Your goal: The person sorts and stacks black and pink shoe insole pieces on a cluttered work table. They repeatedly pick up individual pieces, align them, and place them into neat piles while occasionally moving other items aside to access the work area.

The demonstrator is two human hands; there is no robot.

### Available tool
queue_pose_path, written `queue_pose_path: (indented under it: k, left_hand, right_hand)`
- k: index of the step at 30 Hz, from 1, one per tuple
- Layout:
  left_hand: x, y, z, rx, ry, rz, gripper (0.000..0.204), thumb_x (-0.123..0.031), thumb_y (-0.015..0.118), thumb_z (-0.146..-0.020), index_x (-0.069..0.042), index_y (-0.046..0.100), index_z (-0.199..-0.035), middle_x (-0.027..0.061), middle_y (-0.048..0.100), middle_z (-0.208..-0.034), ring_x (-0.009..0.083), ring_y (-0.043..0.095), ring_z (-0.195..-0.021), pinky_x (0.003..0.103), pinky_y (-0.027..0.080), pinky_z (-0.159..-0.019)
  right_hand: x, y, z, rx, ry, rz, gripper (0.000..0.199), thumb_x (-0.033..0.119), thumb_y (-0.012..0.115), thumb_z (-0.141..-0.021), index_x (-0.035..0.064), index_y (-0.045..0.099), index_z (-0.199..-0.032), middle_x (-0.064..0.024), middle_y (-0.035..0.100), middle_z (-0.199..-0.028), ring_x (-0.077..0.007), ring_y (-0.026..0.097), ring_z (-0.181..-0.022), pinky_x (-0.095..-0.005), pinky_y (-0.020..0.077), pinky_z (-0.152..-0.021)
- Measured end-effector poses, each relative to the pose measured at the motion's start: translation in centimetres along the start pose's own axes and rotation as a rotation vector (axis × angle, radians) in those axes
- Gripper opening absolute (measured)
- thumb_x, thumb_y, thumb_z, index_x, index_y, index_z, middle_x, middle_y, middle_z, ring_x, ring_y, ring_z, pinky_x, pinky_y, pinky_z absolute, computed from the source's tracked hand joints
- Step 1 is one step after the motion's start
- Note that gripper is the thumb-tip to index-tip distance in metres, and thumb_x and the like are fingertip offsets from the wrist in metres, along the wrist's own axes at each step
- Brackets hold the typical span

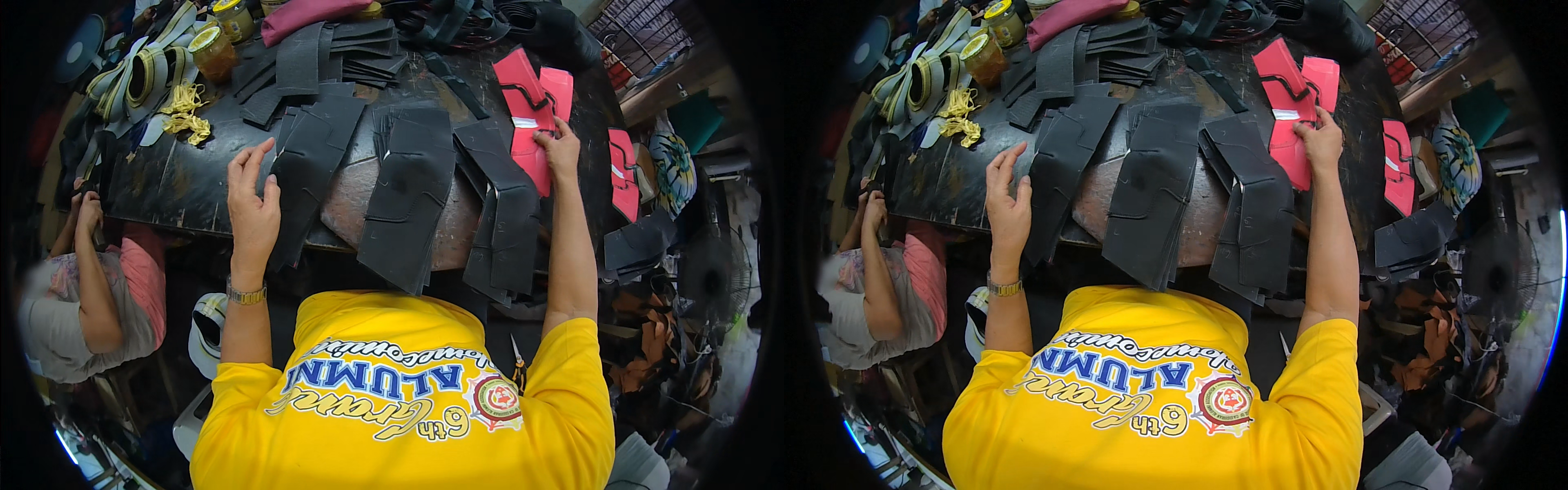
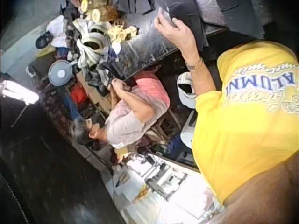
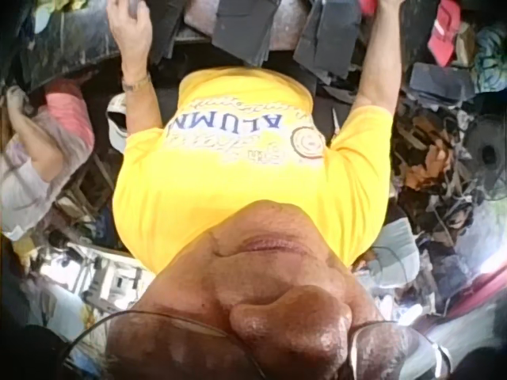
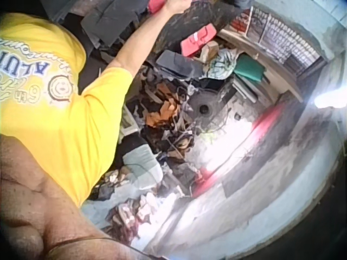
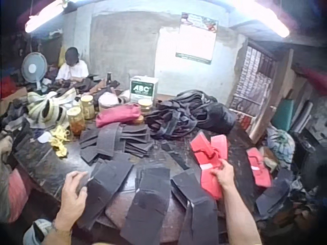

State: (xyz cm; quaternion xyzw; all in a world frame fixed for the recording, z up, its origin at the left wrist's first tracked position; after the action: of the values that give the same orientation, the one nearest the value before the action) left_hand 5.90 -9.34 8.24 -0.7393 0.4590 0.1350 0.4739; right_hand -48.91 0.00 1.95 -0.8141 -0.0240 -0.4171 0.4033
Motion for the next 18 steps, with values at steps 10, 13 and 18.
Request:
queue_pose_path:
  k: [10,13,18]
  left_hand:
    - [-7.8,8.5,1.8,0.747,-0.614,1.799,0.07,-0.056,0.043,-0.102,0.007,0.055,-0.133,0.0194,0.062,-0.129,0.0219,0.063,-0.117,0.034,0.052,-0.099]
    - [-10.4,10.3,3.0,0.967,-0.557,1.604,0.054,-0.033,0.06,-0.099,0.004,0.053,-0.138,0.0148,0.064,-0.127,0.0177,0.065,-0.113,0.029,0.051,-0.099]
    - [-9.3,8.6,2.1,0.745,-0.35,1.316,0.048,-0.003,0.068,-0.092,0.001,0.054,-0.138,0.0071,0.067,-0.122,0.0126,0.064,-0.107,0.026,0.051,-0.097]
  right_hand:
    - [26.9,-8.8,14.4,-0.344,-1.105,-0.03,0.037,0.003,0.074,-0.073,0.0134,0.071,-0.108,-0.0033,0.069,-0.095,-0.0205,0.063,-0.085,-0.0426,0.0473,-0.092]
    - [29.8,-5.8,18.3,-0.138,-1.234,0.03,0.026,0.008,0.072,-0.071,0.0171,0.074,-0.095,-0.0007,0.062,-0.087,-0.0209,0.062,-0.086,-0.0451,0.0457,-0.095]
    - [25.3,-3.5,12.9,0.059,-1.015,0.256,0.041,0.017,0.082,-0.068,0.0148,0.072,-0.107,-0.0044,0.065,-0.102,-0.0275,0.058,-0.107,-0.0453,0.0411,-0.102]
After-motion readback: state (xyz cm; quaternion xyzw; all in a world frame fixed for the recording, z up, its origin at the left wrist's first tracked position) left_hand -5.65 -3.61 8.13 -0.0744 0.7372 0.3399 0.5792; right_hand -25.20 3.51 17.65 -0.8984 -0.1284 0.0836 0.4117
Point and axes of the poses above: each hand's wrist, its own z-axis away from the middle knuckle, its own y-axis out of the palm, x = y × z, the point moved 9 cm from there along -z, towards the middle knuckle
